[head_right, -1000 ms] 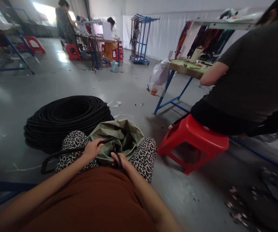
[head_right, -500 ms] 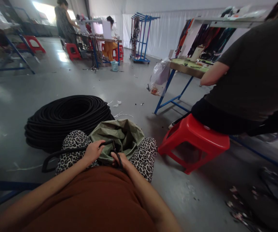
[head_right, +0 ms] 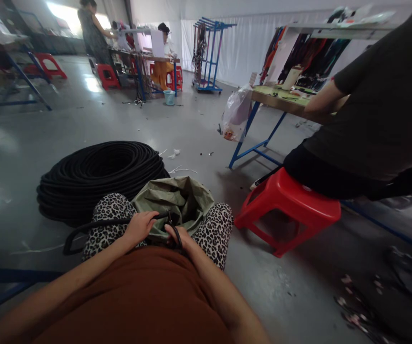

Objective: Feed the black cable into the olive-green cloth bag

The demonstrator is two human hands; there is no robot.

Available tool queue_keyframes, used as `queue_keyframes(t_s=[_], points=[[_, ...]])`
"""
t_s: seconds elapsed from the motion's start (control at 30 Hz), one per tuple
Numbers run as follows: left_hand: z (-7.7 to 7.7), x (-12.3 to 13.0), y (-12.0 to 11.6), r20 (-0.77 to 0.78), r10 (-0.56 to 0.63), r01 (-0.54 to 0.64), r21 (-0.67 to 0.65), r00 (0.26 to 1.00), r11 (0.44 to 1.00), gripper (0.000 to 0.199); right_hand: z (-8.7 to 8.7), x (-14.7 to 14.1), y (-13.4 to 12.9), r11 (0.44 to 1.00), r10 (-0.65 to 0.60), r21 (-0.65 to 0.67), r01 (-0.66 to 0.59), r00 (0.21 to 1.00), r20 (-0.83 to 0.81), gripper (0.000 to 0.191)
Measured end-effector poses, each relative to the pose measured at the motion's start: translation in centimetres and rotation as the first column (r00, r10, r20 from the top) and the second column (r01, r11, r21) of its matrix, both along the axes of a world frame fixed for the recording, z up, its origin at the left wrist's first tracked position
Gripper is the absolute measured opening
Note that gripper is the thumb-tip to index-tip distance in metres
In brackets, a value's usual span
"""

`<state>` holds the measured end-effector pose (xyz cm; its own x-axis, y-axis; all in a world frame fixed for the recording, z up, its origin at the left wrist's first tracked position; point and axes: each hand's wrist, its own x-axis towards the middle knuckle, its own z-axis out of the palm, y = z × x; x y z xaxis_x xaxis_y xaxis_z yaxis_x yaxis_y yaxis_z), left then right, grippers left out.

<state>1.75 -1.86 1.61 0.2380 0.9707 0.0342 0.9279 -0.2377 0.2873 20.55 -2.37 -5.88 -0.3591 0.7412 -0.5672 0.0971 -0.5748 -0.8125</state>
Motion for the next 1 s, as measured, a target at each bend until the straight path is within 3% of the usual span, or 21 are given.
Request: queue_keyframes(t_s=[0.17, 0.5, 0.73, 1.0], points=[[-0.3, -0.3, 0.1, 0.003, -0.017, 0.017, 0.002, 1.000, 1.000, 0.032, -0.1, 0.1, 0.0, 1.000, -0.004, 0.030, 0.004, 1.000, 0.001, 0.036], [0.1, -0.3, 0.3, -0.010, -0.043, 0.043, -0.018, 0.999, 0.999, 0.032, 1.6, -0.4, -0.2, 0.992, -0.097, -0.076, 0.097, 0.995, 0.005, 0.041], [0.1, -0.3, 0.4, 0.000, -0.032, 0.032, -0.017, 0.999, 0.999, 0.032, 3.2, -0.2, -0.5, 0.998, -0.060, 0.028, 0.056, 0.986, 0.156, 0.045], [-0.1, 0.2, 0.6, -0.060, -0.031, 0.030, -0.024, 0.998, 0.999, 0.034, 2.0, -0.2, -0.4, 0.997, -0.076, 0.025, 0.073, 0.985, 0.156, 0.047]])
